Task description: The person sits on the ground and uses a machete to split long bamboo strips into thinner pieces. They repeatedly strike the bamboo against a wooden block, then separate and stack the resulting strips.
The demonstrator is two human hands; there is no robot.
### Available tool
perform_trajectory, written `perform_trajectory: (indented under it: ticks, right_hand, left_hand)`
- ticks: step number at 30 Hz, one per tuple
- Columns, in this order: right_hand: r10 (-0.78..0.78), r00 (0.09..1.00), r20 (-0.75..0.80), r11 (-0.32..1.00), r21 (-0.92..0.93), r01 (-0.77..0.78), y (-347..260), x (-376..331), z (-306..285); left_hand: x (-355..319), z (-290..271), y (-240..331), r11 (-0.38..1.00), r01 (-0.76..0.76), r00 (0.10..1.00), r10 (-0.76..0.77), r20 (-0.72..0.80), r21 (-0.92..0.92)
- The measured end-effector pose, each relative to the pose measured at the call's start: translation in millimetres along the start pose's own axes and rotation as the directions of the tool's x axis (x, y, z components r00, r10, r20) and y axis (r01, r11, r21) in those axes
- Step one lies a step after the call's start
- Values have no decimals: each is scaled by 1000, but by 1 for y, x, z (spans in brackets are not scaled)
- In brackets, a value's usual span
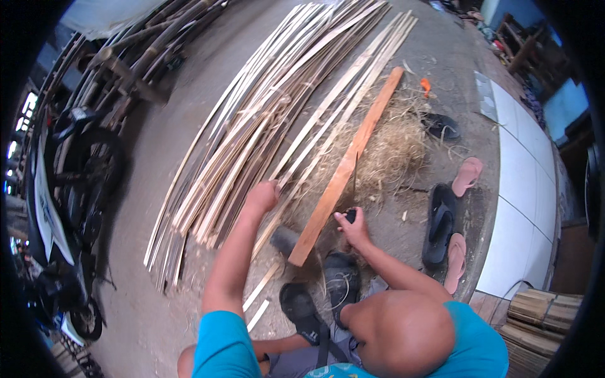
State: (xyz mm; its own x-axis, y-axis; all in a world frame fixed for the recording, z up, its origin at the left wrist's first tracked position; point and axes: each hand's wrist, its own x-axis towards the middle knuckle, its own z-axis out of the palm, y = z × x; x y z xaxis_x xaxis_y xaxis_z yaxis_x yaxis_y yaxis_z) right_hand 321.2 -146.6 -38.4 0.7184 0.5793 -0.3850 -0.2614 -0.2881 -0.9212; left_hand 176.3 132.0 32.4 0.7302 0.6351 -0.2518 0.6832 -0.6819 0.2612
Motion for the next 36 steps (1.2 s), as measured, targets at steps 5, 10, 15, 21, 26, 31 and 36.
perform_trajectory:
  ticks: [5,10,15,21,26,31,36]
  right_hand:
    - [48,989,-140,996,77,-37,1,65,14]
    - [38,988,-148,999,11,-36,-20,71,20]
    - [-152,987,-43,963,-232,138,-1,48,-13]
    - [-157,663,732,664,-418,620,-59,-59,-68]
    - [434,384,815,897,-352,-267,-47,-101,-74]
    - [466,302,832,821,-278,-499,-32,-93,-96]
    - [384,660,645,922,-305,-239,-75,-50,-83]
  left_hand:
    - [32,49,27,989,138,990,-140,-31,-45]
    - [24,-16,17,967,99,933,-172,-317,-233]
    - [15,-101,61,894,-71,828,-195,-526,-443]
    - [59,-45,122,755,74,993,-116,-21,-651]
    - [51,69,158,674,369,929,-270,252,-640]
    - [47,45,227,692,279,940,-340,40,-666]
    - [81,65,227,727,188,958,-283,-38,-661]
